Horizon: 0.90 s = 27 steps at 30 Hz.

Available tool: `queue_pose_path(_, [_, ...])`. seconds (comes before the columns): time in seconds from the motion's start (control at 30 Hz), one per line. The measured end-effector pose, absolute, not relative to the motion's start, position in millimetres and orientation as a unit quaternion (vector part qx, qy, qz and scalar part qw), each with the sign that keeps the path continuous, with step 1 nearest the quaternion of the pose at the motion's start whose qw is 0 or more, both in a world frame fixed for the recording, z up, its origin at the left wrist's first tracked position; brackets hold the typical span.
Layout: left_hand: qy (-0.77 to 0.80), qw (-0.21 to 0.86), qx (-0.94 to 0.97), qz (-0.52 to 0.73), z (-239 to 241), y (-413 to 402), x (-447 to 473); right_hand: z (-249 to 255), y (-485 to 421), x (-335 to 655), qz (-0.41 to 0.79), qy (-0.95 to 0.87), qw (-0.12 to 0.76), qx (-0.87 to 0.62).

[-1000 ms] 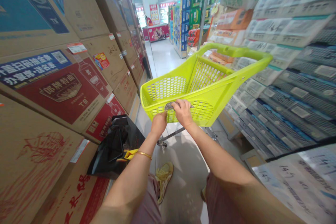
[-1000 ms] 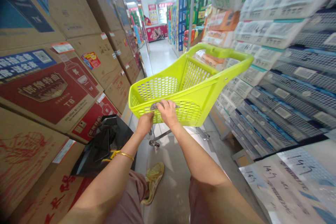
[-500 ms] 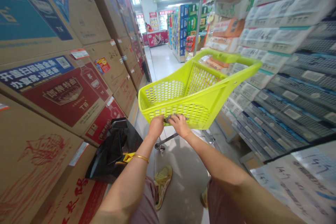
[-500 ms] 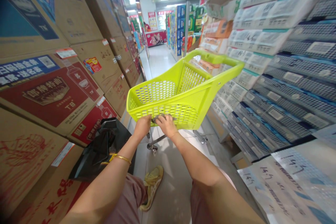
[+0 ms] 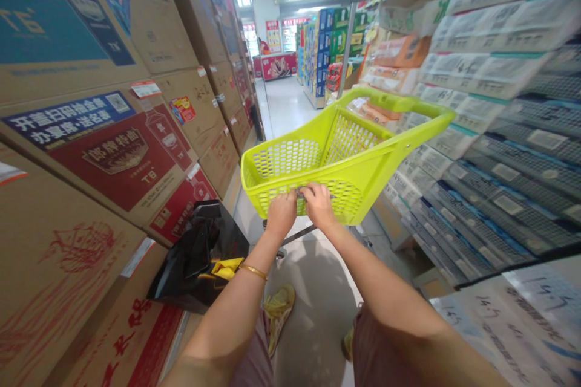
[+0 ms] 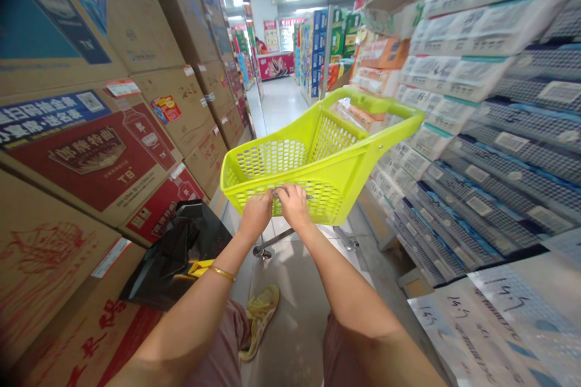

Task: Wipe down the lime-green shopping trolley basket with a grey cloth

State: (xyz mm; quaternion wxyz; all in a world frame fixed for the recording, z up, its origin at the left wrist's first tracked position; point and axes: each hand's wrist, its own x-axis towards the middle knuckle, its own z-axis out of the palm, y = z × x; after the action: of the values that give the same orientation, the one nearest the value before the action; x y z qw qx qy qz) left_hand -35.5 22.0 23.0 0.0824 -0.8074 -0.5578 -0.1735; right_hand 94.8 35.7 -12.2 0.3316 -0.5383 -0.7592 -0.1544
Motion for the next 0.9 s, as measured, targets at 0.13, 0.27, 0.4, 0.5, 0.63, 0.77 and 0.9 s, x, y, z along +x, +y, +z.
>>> queue_pose_path(0.13, [-0.583,0.065,-0.787,-0.192,24.9,25.8,-26.6,3.0,35.7,100.9,-0.176,-0.746,0.365,-0.528])
queue_pose_path(0.27, [-0.613,0.060,-0.770,-0.168,23.0,28.0,-21.4,21.2,38.3,104.2,-0.196,-0.707,0.423,-0.532])
queue_pose_path(0.4, [-0.626,0.046,-0.763,-0.155,21.4,32.5,-20.9,21.2,45.5,103.3,-0.215,-0.702,0.416,-0.536])
queue_pose_path(0.5, [-0.618,0.046,-0.769,-0.158,20.4,35.7,-22.2,2.9,50.5,99.7,-0.219,-0.715,0.390,-0.537])
queue_pose_path(0.63, [-0.612,0.061,-0.776,-0.142,16.3,38.2,-24.5,-27.5,52.1,96.1,-0.213,-0.738,0.354,-0.534])
queue_pose_path(0.77, [-0.611,0.088,-0.773,-0.147,10.6,39.2,-26.0,-49.2,47.7,99.0,-0.196,-0.766,0.298,-0.534])
queue_pose_path(0.9, [-0.610,0.121,-0.770,-0.145,8.2,38.8,-26.1,-64.1,39.1,102.3,-0.170,-0.806,0.227,-0.519])
